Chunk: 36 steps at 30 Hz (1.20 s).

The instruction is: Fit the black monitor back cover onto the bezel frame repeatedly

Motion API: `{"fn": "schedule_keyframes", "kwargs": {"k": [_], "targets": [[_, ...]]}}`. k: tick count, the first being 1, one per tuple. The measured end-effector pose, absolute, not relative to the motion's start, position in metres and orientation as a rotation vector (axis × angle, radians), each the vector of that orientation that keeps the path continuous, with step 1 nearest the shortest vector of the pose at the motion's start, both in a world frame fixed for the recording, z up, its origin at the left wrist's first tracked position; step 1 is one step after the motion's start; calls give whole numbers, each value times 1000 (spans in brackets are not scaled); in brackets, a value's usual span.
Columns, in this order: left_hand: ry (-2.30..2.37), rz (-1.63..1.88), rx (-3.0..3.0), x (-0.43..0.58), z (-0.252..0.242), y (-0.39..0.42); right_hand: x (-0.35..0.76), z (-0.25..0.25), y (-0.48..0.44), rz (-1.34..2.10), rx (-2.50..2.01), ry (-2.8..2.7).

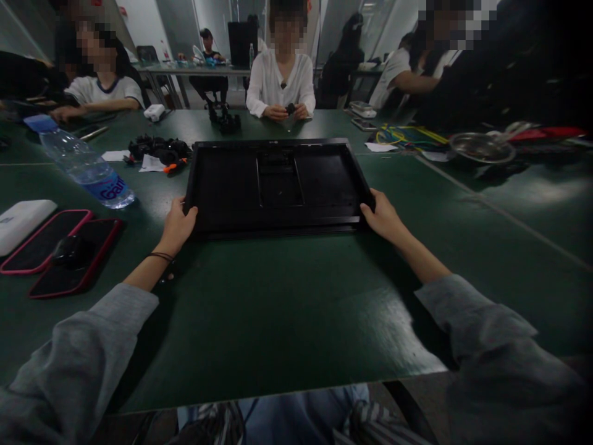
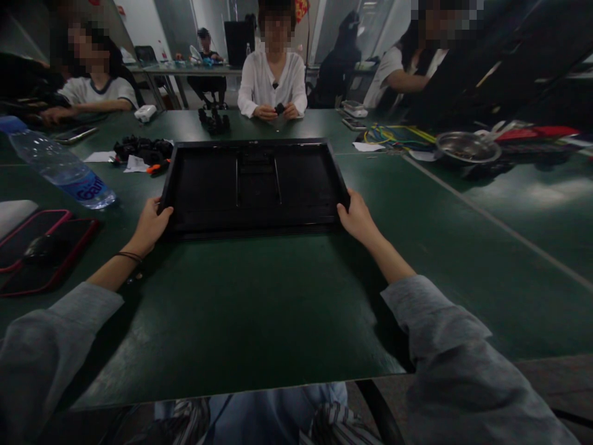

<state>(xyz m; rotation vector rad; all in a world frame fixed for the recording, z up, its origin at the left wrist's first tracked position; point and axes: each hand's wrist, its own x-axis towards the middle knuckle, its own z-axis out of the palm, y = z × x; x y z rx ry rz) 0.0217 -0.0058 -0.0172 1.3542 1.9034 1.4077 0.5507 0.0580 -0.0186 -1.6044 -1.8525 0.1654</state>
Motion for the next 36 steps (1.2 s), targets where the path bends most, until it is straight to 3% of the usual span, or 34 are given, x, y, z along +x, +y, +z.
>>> {"fn": "schedule_keyframes", "kwargs": {"k": [36], "targets": [[1884, 1433, 1361, 17, -23, -2, 548, -16, 56, 151, -1616, -1874]]}}
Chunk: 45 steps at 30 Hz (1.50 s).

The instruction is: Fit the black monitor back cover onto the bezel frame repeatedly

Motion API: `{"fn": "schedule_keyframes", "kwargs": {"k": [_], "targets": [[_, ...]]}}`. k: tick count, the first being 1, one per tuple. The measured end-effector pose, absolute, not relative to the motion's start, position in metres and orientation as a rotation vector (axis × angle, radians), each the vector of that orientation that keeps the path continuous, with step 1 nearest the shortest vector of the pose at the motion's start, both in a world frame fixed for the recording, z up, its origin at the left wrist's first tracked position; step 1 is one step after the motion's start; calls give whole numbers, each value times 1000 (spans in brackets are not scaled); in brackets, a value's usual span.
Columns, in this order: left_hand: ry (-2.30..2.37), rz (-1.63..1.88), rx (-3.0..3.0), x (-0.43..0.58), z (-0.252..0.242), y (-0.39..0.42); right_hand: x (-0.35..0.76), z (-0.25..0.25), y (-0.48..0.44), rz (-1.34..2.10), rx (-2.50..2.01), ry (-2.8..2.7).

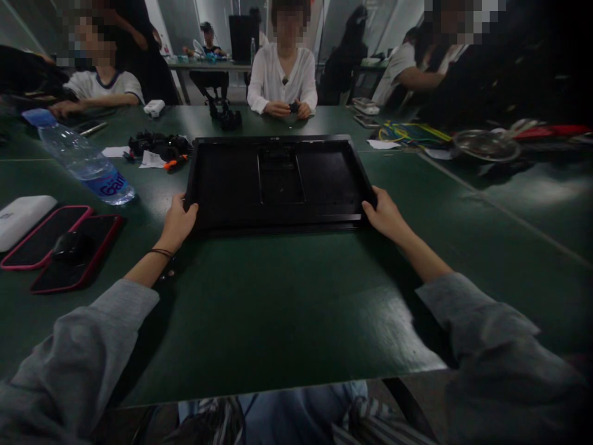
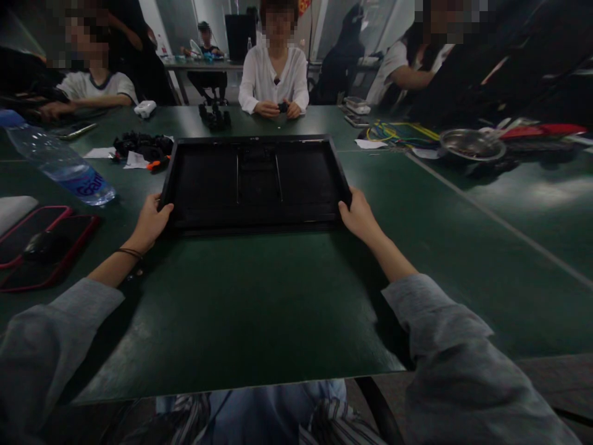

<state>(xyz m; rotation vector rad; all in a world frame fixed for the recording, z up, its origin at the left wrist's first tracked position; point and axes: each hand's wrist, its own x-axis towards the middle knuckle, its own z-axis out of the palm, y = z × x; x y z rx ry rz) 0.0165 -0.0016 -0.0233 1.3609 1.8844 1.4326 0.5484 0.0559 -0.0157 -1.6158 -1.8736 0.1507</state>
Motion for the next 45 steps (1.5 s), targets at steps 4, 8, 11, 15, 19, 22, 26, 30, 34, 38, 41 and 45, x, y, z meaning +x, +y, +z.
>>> {"fn": "schedule_keyframes", "kwargs": {"k": [4, 8, 11, 15, 19, 22, 26, 30, 34, 38, 41, 45], "targets": [[1875, 1443, 1366, 15, -24, -1, 547, -14, 55, 162, -1628, -1871], [1852, 1452, 1380, 16, -24, -1, 548, -13, 56, 163, -1676, -1893], [1850, 1453, 1384, 17, -23, -1, 549, -14, 55, 166, -1689, -1896], [1863, 1454, 1380, 20, -21, -4, 548, -13, 53, 166, -1650, -1895], [1868, 1456, 1391, 25, -15, -8, 547, -12, 52, 177, -1643, -1876], [1876, 1443, 1386, 27, -12, -10, 546, -11, 52, 186, -1639, -1867], [1902, 1426, 1368, 25, -13, -8, 545, -11, 52, 189, -1652, -1867], [1904, 1421, 1372, 24, -15, -8, 546, -12, 53, 182, -1674, -1886], [1904, 1418, 1374, 25, -13, -9, 547, -13, 54, 173, -1649, -1886], [1909, 1421, 1382, 26, -12, -11, 547, -13, 53, 180, -1644, -1886], [1912, 1413, 1376, 25, -13, -10, 548, -13, 53, 178, -1656, -1901], [1908, 1415, 1366, 23, -16, -7, 550, -15, 55, 163, -1646, -1911]]}}
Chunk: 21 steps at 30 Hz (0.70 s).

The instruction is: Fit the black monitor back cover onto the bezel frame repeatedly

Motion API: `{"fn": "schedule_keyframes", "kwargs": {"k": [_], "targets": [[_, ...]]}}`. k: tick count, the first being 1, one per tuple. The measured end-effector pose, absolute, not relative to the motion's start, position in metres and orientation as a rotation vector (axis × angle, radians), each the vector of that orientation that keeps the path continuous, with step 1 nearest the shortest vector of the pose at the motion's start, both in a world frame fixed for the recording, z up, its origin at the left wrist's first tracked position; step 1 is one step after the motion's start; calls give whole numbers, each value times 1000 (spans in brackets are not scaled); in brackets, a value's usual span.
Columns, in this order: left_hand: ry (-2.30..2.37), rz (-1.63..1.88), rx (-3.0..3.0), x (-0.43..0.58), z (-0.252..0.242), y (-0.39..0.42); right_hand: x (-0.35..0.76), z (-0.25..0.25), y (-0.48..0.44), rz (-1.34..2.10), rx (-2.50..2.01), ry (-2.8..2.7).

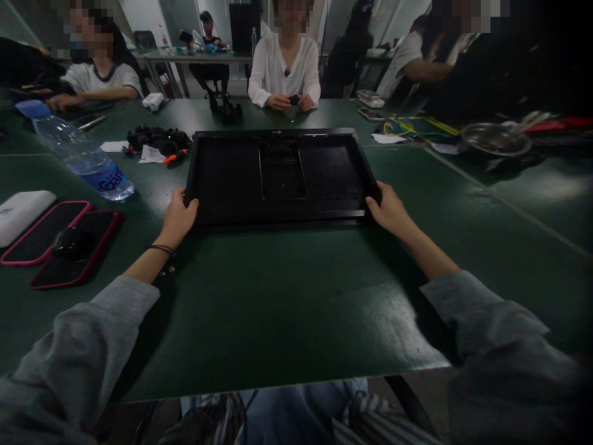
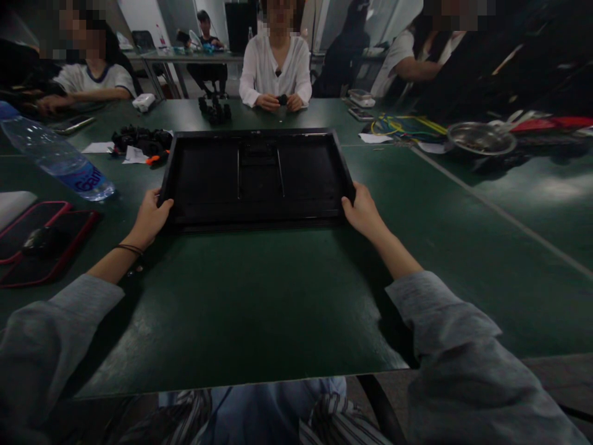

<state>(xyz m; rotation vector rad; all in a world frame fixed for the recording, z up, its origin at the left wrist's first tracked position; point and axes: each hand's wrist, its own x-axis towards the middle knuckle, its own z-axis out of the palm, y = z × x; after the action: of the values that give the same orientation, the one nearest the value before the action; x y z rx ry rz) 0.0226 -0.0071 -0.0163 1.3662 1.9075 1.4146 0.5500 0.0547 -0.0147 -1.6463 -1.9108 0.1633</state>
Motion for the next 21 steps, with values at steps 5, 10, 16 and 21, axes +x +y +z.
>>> {"fn": "schedule_keyframes", "kwargs": {"k": [5, 10, 16, 21], "targets": [[1905, 1421, 1367, 23, -16, -7, 549, -14, 54, 165, -1669, -1911], [1897, 1437, 1383, 27, -12, -10, 548, -12, 54, 181, -1710, -1908], [1882, 1454, 1375, 28, -11, -10, 550, -14, 55, 187, -1674, -1905], [1877, 1443, 1376, 27, -12, -10, 551, -16, 56, 176, -1660, -1887]]}}
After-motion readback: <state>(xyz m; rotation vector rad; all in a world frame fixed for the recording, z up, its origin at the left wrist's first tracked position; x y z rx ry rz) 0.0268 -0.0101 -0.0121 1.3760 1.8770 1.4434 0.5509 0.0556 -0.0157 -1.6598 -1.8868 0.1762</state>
